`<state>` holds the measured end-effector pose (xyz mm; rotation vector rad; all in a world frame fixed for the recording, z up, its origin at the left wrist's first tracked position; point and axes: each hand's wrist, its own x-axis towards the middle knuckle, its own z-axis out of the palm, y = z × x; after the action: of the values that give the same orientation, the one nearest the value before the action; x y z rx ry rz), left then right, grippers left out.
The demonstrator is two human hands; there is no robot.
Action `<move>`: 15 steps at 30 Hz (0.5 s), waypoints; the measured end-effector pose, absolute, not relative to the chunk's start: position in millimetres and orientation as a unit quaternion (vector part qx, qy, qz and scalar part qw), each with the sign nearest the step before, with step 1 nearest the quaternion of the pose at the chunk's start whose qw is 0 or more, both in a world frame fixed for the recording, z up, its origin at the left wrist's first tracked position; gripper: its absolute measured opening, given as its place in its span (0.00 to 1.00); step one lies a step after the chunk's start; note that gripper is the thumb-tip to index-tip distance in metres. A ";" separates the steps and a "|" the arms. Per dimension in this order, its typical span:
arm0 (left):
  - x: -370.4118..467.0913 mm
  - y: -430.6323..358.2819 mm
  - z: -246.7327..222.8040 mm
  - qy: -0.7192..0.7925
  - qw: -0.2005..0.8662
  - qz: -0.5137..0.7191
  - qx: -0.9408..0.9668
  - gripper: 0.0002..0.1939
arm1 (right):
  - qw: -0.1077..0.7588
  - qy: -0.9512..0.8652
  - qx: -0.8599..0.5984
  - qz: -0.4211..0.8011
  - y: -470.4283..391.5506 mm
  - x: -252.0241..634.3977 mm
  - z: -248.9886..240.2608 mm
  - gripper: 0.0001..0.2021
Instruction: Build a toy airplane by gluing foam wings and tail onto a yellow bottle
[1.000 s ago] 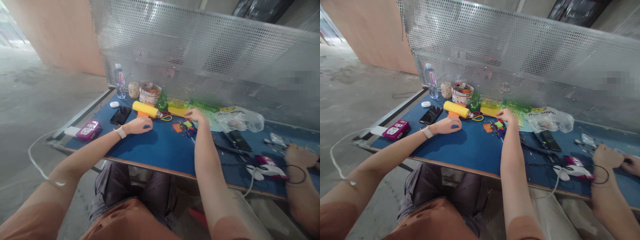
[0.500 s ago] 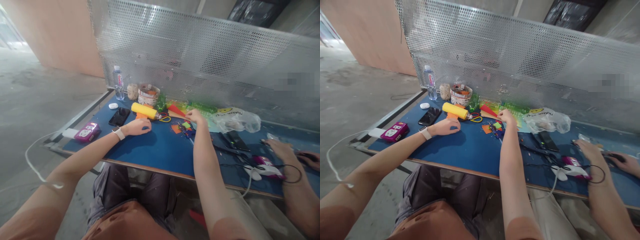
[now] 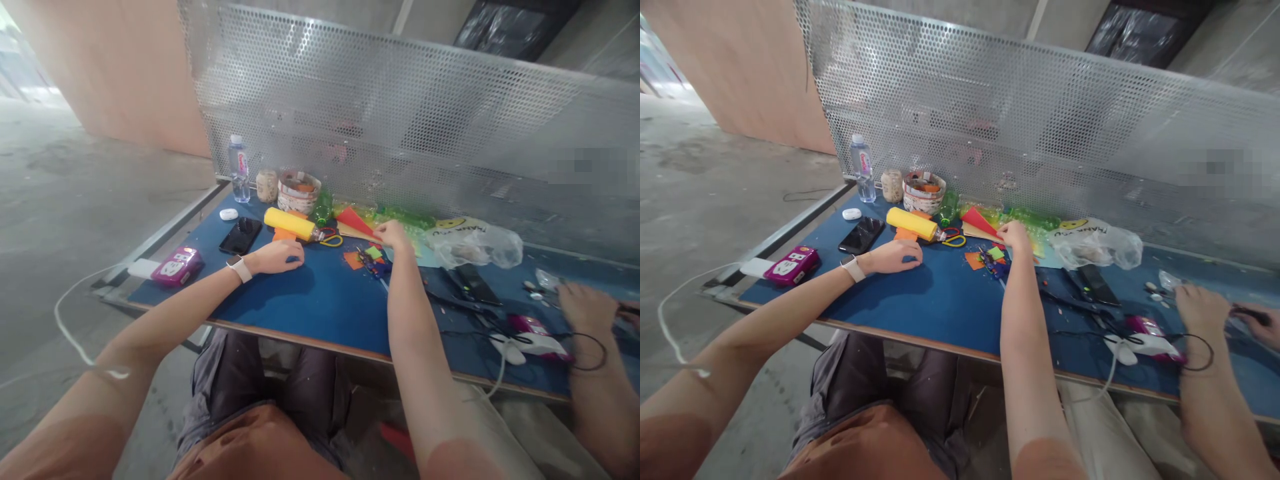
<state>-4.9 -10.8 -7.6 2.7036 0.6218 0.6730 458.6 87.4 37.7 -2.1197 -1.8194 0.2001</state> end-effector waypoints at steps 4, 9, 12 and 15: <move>-4.8 -11.0 -8.2 0.216 0.140 0.236 0.937 0.13 | 0.187 -0.631 -0.751 0.058 88.0 457.8 37.0 0.04; -4.8 -11.4 -6.3 0.216 0.143 0.230 0.938 0.12 | 0.244 -0.602 -0.759 0.045 85.9 455.2 40.6 0.03; -4.7 -11.3 -5.9 0.214 0.142 0.223 0.940 0.12 | 0.258 -0.606 -0.750 0.061 83.5 455.4 43.9 0.04; -4.3 -11.8 -6.4 0.216 0.145 0.216 0.941 0.13 | 0.253 -0.610 -0.749 0.059 81.5 454.0 46.3 0.08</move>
<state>-4.3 -11.8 -6.4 2.7112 0.6226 0.6238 454.0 81.5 46.3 -2.0355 -1.6586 0.1606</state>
